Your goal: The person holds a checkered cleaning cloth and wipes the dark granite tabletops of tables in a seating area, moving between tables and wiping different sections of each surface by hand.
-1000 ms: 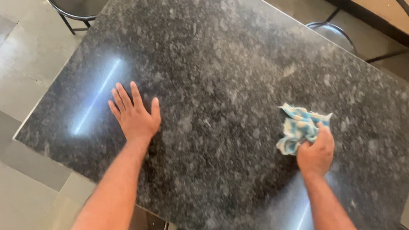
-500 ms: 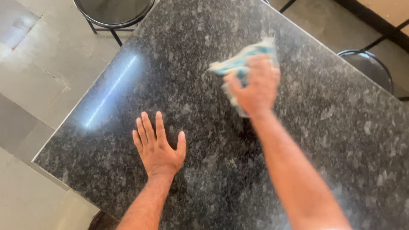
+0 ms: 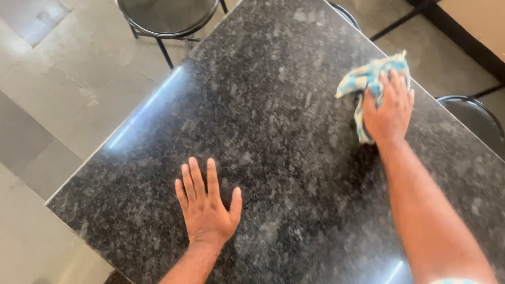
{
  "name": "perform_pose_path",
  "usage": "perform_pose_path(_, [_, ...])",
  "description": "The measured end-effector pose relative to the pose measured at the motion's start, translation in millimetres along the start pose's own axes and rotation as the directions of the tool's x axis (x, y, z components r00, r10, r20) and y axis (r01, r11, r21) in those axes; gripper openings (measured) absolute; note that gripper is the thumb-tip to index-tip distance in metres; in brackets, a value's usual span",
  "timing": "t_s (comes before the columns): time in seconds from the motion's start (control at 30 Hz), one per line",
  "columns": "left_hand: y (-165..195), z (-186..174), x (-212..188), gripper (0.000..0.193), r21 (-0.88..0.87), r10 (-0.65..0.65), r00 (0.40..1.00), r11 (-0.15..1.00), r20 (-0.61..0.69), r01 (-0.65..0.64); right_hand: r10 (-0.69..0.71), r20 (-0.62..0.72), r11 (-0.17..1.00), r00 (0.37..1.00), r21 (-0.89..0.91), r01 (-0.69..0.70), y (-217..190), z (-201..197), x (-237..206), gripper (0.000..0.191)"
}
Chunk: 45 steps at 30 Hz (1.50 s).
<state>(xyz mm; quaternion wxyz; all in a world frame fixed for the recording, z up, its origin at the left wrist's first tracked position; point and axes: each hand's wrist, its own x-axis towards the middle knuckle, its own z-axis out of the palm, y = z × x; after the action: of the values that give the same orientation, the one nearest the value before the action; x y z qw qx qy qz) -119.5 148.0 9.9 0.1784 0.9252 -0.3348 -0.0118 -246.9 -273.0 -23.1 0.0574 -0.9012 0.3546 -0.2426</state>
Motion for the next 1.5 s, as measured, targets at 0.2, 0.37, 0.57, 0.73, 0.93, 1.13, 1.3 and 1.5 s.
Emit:
perform_pose_path(0.2, [-7, -3, 6, 0.085, -0.037, 0.000, 1.000, 0.999, -0.006, -0.001, -0.094, -0.026, 0.992, 0.995, 0.087, 0.096, -29, 94, 111, 0.047])
perform_pose_path(0.37, [-12, -3, 10, 0.086, -0.053, 0.000, 1.000, 0.999, 0.005, 0.000, -0.238, -0.043, 0.958, 0.970, 0.153, 0.241, -97, 143, 179, 0.046])
perform_pose_path(0.57, [-18, -2, 8, 0.085, -0.028, -0.005, 0.999, 1.000, 0.049, 0.007, -0.309, 0.197, 0.946, 0.931, 0.168, 0.278, -210, 157, 183, 0.048])
perform_pose_path(0.73, [-15, -3, 7, 0.085, -0.004, -0.019, 0.998, 1.000, 0.060, 0.019, -0.538, 0.254, 0.836, 0.803, 0.279, 0.472, -294, 128, 122, 0.046])
perform_pose_path(0.93, [-10, -6, 4, 0.086, -0.007, -0.019, 0.999, 1.000, 0.037, 0.019, -0.503, 0.191, 0.857, 0.843, 0.232, 0.460, -300, 112, 104, 0.052])
perform_pose_path(1.13, [-11, -2, -1, 0.085, -0.023, -0.015, 1.000, 1.000, 0.021, 0.015, -0.135, 0.186, 0.991, 0.973, 0.030, 0.132, -187, 116, 134, 0.060])
perform_pose_path(1.3, [-6, 0, -6, 0.084, -0.019, -0.012, 1.000, 1.000, -0.016, 0.011, 0.087, 0.076, 0.996, 0.993, -0.012, -0.086, -72, 78, 106, 0.056])
perform_pose_path(1.5, [3, 5, -12, 0.082, -0.010, 0.027, 0.997, 1.000, -0.075, -0.028, 0.249, 0.010, 0.968, 0.969, -0.040, -0.248, 26, 14, 33, 0.050])
